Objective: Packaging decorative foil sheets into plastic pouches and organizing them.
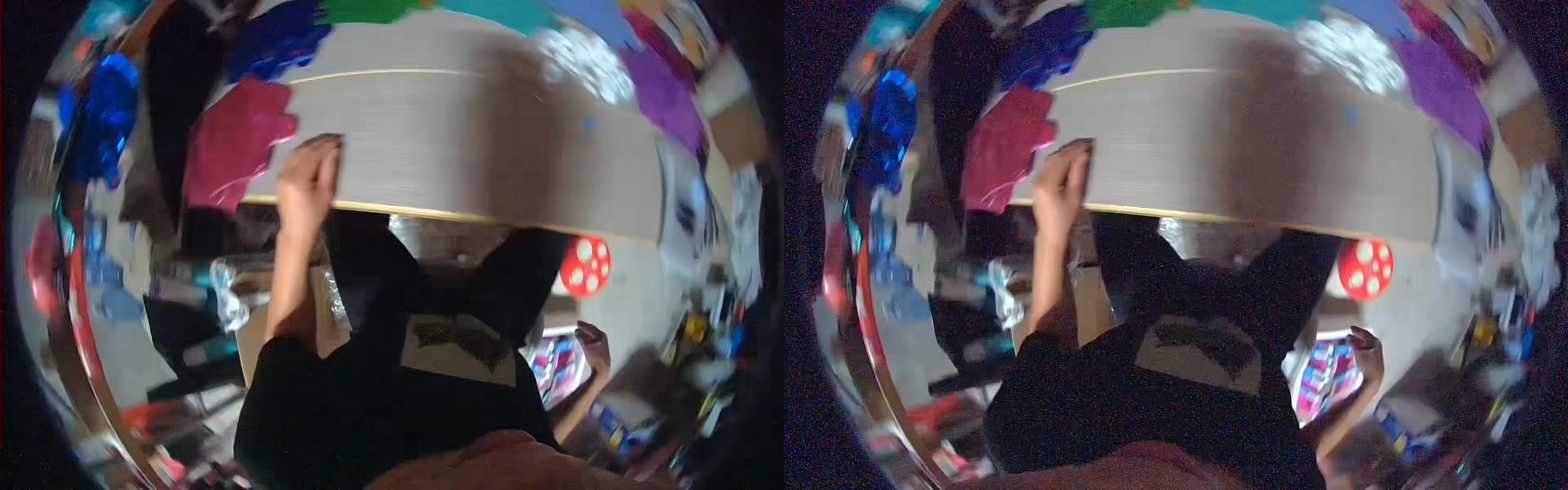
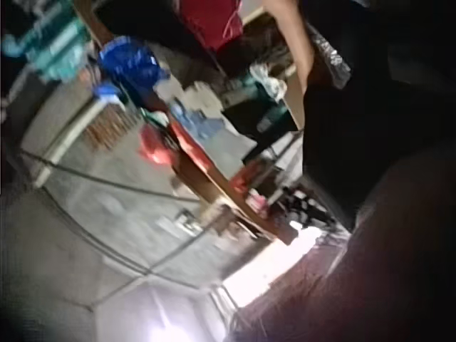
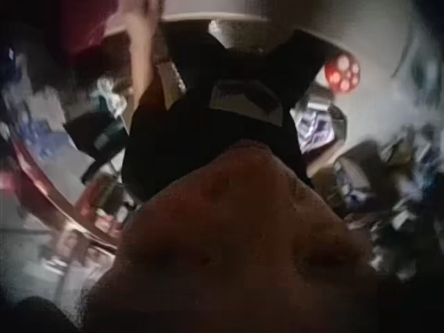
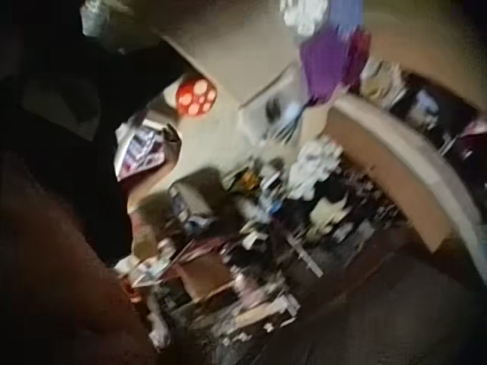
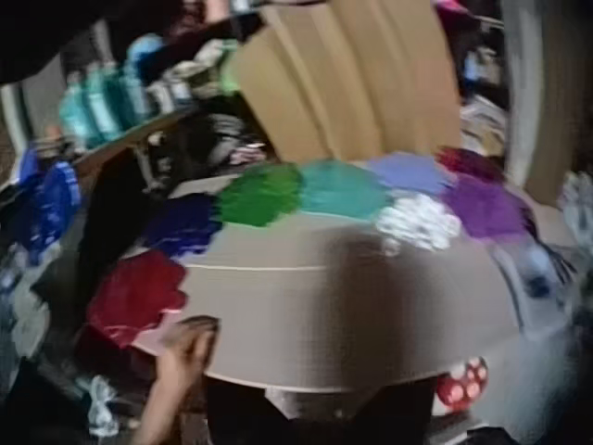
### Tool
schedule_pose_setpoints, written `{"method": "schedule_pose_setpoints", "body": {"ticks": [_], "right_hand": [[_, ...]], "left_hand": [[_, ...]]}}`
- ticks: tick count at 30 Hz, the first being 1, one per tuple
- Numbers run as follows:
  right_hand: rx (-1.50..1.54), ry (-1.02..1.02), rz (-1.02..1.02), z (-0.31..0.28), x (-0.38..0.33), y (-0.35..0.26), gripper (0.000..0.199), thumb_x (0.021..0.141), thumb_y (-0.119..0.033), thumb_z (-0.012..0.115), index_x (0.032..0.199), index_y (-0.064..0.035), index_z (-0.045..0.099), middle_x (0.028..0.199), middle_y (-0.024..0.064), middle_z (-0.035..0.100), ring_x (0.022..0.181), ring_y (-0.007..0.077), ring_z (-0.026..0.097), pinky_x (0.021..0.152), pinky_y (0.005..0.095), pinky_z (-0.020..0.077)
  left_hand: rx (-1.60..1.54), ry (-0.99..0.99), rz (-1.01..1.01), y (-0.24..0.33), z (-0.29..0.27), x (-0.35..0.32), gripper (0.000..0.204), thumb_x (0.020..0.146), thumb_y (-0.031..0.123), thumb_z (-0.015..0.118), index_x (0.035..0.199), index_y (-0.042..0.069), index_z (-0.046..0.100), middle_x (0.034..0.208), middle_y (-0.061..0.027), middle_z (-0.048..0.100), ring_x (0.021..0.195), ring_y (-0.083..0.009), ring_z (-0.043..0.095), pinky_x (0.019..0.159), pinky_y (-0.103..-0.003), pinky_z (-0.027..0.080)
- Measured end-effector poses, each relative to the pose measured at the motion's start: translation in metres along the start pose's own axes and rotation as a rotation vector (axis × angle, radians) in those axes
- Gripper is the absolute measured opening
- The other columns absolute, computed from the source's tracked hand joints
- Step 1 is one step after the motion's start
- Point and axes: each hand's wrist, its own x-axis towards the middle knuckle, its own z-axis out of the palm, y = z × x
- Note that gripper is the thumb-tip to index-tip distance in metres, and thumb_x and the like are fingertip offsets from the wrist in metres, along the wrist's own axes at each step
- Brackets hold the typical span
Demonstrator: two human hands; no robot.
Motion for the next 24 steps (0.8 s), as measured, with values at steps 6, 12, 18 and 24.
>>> {"method": "schedule_pose_setpoints", "body": {"ticks": [6,12,18,24], "right_hand": [[-0.518,-0.303,-0.98,0.046,-0.045,-0.395,0.026,0.081,0.004,0.064,0.106,-0.0007,0.067,0.101,0.0159,0.069,0.095,0.0252,0.066,0.088,0.0327,0.0507],[-0.886,-0.17,-1.235,0.148,0.075,-0.548,0.024,0.092,-0.014,0.057,0.112,-0.0002,0.061,0.109,0.0127,0.066,0.099,0.0208,0.064,0.085,0.0324,0.0514],[-1.071,0.327,-1.467,0.129,0.24,-0.64,0.03,0.08,-0.023,0.069,0.104,-0.0049,0.065,0.101,0.0208,0.065,0.096,0.0393,0.061,0.085,0.0461,0.0485],[-1.228,0.288,-1.095,0.051,0.299,-0.632,0.024,0.082,-0.021,0.068,0.1,-0.0052,0.069,0.107,0.0221,0.066,0.096,0.0397,0.063,0.08,0.047,0.0509]], "left_hand": [[-0.104,0.146,-0.026,0.003,0.008,-0.005,0.011,0.084,0.005,0.067,0.093,0.0,0.07,0.096,-0.0141,0.071,0.092,-0.0294,0.068,0.086,-0.038,0.052],[-0.112,0.251,-0.01,0.01,-0.006,-0.031,0.013,0.08,0.007,0.07,0.092,0.004,0.072,0.09,-0.0097,0.071,0.089,-0.0242,0.068,0.09,-0.042,0.051],[-0.062,0.246,-0.038,-0.021,-0.044,-0.052,0.012,0.079,0.002,0.068,0.09,0.001,0.07,0.091,-0.0116,0.071,0.089,-0.0279,0.069,0.091,-0.042,0.051],[-0.028,0.114,0.115,-0.019,-0.069,0.001,0.014,0.076,0.003,0.071,0.09,0.003,0.07,0.089,-0.0096,0.07,0.084,-0.0246,0.067,0.086,-0.039,0.052]]}}
